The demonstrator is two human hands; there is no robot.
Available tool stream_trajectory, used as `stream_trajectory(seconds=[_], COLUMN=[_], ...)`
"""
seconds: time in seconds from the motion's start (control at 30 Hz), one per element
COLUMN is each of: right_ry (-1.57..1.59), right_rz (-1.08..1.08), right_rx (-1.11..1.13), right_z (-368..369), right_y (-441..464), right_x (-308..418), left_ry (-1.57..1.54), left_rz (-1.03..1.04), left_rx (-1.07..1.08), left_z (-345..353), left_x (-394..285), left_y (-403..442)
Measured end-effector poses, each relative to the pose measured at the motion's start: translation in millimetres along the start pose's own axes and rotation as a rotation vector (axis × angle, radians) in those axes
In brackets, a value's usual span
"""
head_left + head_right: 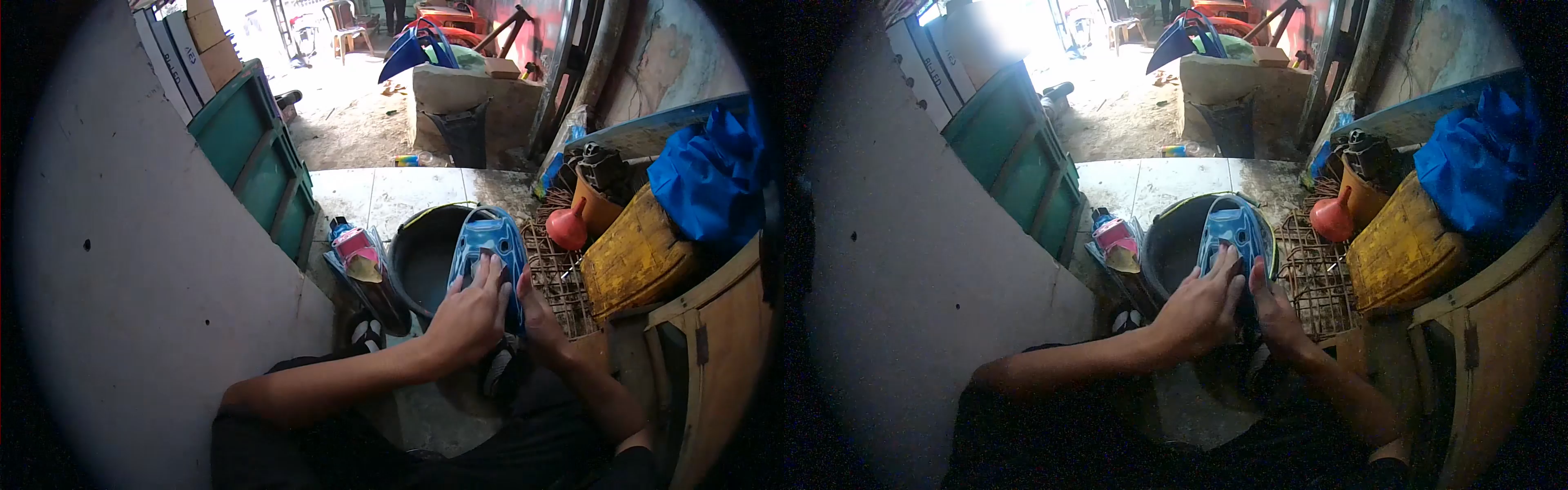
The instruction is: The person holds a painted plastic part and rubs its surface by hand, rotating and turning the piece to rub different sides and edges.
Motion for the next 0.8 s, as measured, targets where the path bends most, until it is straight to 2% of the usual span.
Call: stream_trajectory(seconds=[0.1,0.13,0.2,0.23,0.3,0.43,0.5,0.53,0.6,0.63,0.67,0.7,0.8], right_ry=[-0.058,-0.057,-0.084,-0.086,-0.026,0.020,-0.131,-0.132,-0.152,-0.153,-0.175,-0.195,-0.112], right_rz=[0.029,0.029,0.161,0.160,0.048,-0.005,0.087,0.086,0.045,0.043,0.013,-0.012,-0.017], right_rx=[0.062,0.063,0.212,0.214,0.088,0.069,0.152,0.153,0.229,0.229,0.170,0.110,0.073], right_z=[4,2,4,8,14,-1,1,3,13,15,14,11,9], right_y=[-3,-4,-6,-7,-9,0,-5,-5,-6,-6,-5,-5,-3], right_x=[5,4,-4,-2,11,-4,-2,-2,0,0,3,4,-2], left_ry=[-0.003,-0.089,-0.148,-0.173,0.028,0.031,-0.079,-0.199,-0.320,-0.226,-0.133,-0.240,-0.162], left_rz=[0.030,-0.109,-0.217,-0.272,-0.049,-0.016,-0.242,-0.267,-0.294,-0.311,-0.325,-0.293,-0.247], left_rx=[-0.009,0.115,0.205,0.248,0.076,0.119,0.202,0.295,0.383,0.347,0.314,0.407,0.356], left_z=[-12,-16,-13,-12,-8,-7,-11,-8,3,1,-2,-1,-1], left_x=[7,18,25,29,9,-5,17,32,44,28,14,6,11], left_y=[11,18,17,17,9,3,16,22,20,16,13,8,12])
Point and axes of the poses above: each hand's wrist, its own y-axis towards the middle knuckle, its own z-axis out of the palm, x = y × z, the point moved 5 cm from there along y, towards the middle knuckle, and after that the axes turned 1 degree about -y, right-handed, at the moved point
